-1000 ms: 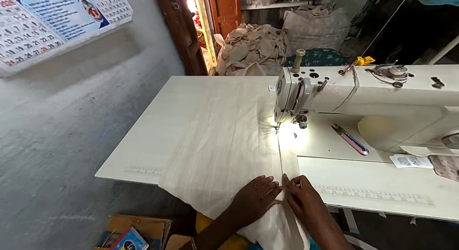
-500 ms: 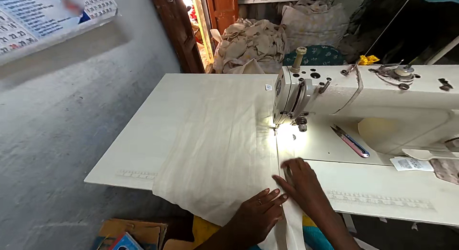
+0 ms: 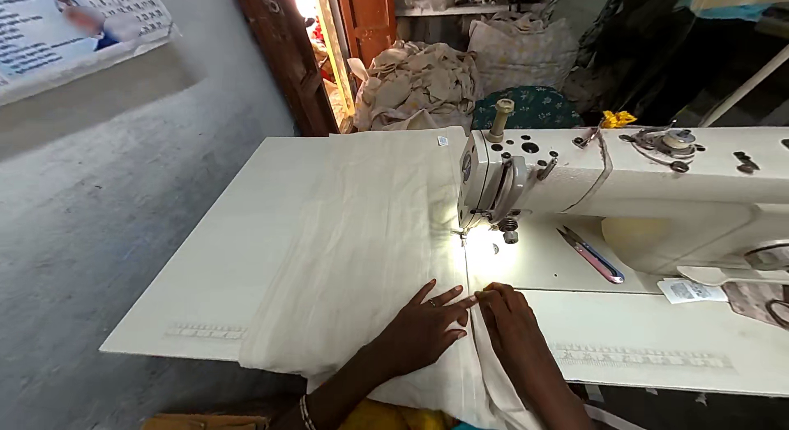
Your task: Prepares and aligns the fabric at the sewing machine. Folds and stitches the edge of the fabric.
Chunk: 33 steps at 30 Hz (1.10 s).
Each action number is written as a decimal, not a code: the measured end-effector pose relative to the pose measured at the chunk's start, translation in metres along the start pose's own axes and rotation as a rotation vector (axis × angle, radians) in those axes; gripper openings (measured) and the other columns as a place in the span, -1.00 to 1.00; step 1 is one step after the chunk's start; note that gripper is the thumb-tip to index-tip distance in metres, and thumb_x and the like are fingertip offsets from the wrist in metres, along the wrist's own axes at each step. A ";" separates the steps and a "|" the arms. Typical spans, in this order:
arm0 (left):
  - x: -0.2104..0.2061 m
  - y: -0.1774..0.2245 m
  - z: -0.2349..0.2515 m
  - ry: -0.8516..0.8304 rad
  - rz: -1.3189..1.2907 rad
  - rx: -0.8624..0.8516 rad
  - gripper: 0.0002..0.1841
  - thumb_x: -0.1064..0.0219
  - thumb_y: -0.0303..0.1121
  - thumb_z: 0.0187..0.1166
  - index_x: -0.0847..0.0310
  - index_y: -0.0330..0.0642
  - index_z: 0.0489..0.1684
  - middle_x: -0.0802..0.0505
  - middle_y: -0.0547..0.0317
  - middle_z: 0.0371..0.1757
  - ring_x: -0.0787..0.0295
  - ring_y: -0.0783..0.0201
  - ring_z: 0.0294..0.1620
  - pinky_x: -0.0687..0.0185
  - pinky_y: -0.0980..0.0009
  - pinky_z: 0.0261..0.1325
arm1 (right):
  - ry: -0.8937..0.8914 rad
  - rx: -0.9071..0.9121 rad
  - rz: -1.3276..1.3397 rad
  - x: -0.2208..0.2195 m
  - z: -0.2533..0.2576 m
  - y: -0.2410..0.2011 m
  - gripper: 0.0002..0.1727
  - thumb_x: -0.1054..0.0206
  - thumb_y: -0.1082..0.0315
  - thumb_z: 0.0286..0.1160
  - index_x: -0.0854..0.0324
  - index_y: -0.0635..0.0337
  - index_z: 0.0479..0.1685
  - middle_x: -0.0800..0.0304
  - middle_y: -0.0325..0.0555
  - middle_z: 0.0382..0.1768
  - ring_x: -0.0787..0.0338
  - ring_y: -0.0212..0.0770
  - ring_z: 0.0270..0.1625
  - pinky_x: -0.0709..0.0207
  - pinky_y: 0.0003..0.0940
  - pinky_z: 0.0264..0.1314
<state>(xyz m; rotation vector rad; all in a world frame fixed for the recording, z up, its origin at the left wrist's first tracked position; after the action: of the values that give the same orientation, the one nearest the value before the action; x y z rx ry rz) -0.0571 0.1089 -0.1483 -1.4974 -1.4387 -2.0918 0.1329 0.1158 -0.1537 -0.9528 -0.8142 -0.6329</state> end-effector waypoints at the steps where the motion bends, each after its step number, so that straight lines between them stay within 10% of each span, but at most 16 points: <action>1: 0.003 -0.005 0.003 0.012 0.002 -0.013 -0.60 0.03 -0.05 0.87 -0.60 -0.09 0.28 -0.60 0.29 0.66 -0.16 0.17 0.86 0.32 -0.23 0.86 | 0.012 -0.002 -0.001 -0.001 -0.001 0.002 -0.78 -0.19 0.43 0.64 -0.76 0.21 0.01 -0.79 0.02 0.09 -0.80 0.05 0.11 -0.71 -0.07 0.08; 8: 0.025 -0.039 0.030 0.104 0.110 -0.124 -0.61 0.01 -0.03 0.86 -0.65 -0.05 0.21 -0.71 0.37 0.54 -0.23 0.24 0.83 0.25 -0.18 0.86 | 0.038 0.054 -0.046 -0.001 0.029 0.010 -0.88 -0.31 0.51 0.56 -0.77 0.29 -0.12 -0.79 0.04 0.00 -0.80 0.08 0.02 -0.74 -0.08 0.03; 14: 0.040 -0.055 0.050 0.264 0.188 -0.364 -0.74 -0.16 -0.29 0.77 -0.80 -0.16 -0.04 -0.88 0.21 0.27 -0.63 0.18 0.56 -0.27 0.01 0.74 | -0.082 -0.003 0.053 0.016 0.050 0.019 -0.56 -0.30 0.75 0.33 -0.85 0.15 0.09 -0.72 0.17 0.20 -0.74 0.20 0.15 -0.68 0.12 0.14; 17: 0.046 -0.056 0.047 0.294 0.245 -0.503 -0.65 -0.36 -0.11 0.65 -0.80 -0.27 -0.10 -0.90 -0.02 0.20 -0.77 0.16 0.41 -0.57 0.23 0.54 | -0.153 -0.182 0.176 0.040 0.020 0.013 -0.58 -0.08 0.37 0.76 -0.69 0.00 0.46 -0.78 0.06 0.00 -0.79 0.05 -0.07 -0.68 0.08 -0.04; 20: 0.033 -0.044 0.022 0.186 0.284 -0.318 -0.19 -0.33 0.35 0.43 -0.67 -0.24 0.36 -0.65 0.00 0.60 -0.41 0.08 0.73 -0.25 -0.01 0.76 | -0.329 -0.421 0.418 0.058 -0.051 0.003 -0.34 -0.24 -0.16 0.65 -0.50 0.11 0.54 -0.87 0.02 -0.19 -0.87 -0.01 -0.19 -0.73 0.12 -0.09; 22: 0.015 -0.029 -0.005 0.104 0.308 -0.097 -0.06 -0.12 0.50 0.46 -0.38 -0.01 0.72 -0.28 0.18 0.87 0.08 0.10 0.93 0.21 -0.19 0.87 | -0.361 -0.519 0.469 0.074 -0.103 -0.020 -0.33 -0.49 -0.01 0.47 -0.56 0.37 0.38 -0.87 0.17 -0.05 -0.89 0.08 0.00 -0.72 0.16 0.14; 24: -0.006 -0.002 -0.036 0.124 0.181 0.050 -0.28 -0.03 0.35 0.66 -0.44 0.16 0.69 -0.26 0.26 0.88 0.16 0.05 0.94 0.32 -0.28 0.86 | -0.137 -0.414 0.428 0.078 -0.146 -0.040 -0.58 -0.50 0.20 0.48 -0.70 0.51 -0.10 -0.84 0.20 -0.28 -0.87 -0.02 -0.21 -0.76 -0.08 -0.11; 28: -0.025 0.085 -0.083 0.261 -0.527 -0.003 -0.54 -0.14 -0.02 0.79 -0.79 -0.24 0.08 -0.87 0.06 0.09 -0.76 0.25 0.23 -0.60 0.18 0.39 | 0.248 -0.061 0.393 0.082 -0.170 -0.066 -0.91 -0.48 0.45 0.43 -0.81 0.29 -0.35 -0.73 0.03 -0.37 -0.74 -0.28 -0.20 -0.64 -0.56 -0.05; 33: -0.037 0.126 -0.116 0.486 -1.047 0.141 -0.79 -0.36 -0.31 0.66 -0.72 -0.29 -0.03 -0.84 0.31 -0.24 -0.76 0.56 -0.28 -0.75 0.57 -0.15 | 0.227 0.237 0.300 0.080 -0.149 -0.080 -0.83 -0.48 0.44 0.46 -0.81 0.09 -0.02 -0.72 -0.13 -0.17 -0.69 -0.30 -0.02 -0.56 -0.59 0.12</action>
<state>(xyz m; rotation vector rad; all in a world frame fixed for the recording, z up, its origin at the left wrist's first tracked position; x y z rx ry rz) -0.0323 -0.0592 -0.1063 -0.0468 -2.3244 -2.4655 0.1620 -0.0616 -0.1018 -0.7513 -0.5167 -0.3662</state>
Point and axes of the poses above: each hand's wrist, its own z-axis towards the middle knuckle, its own x-axis out of the back of the hand, y = z × x, the point moved 2 cm from there along z, towards the middle knuckle
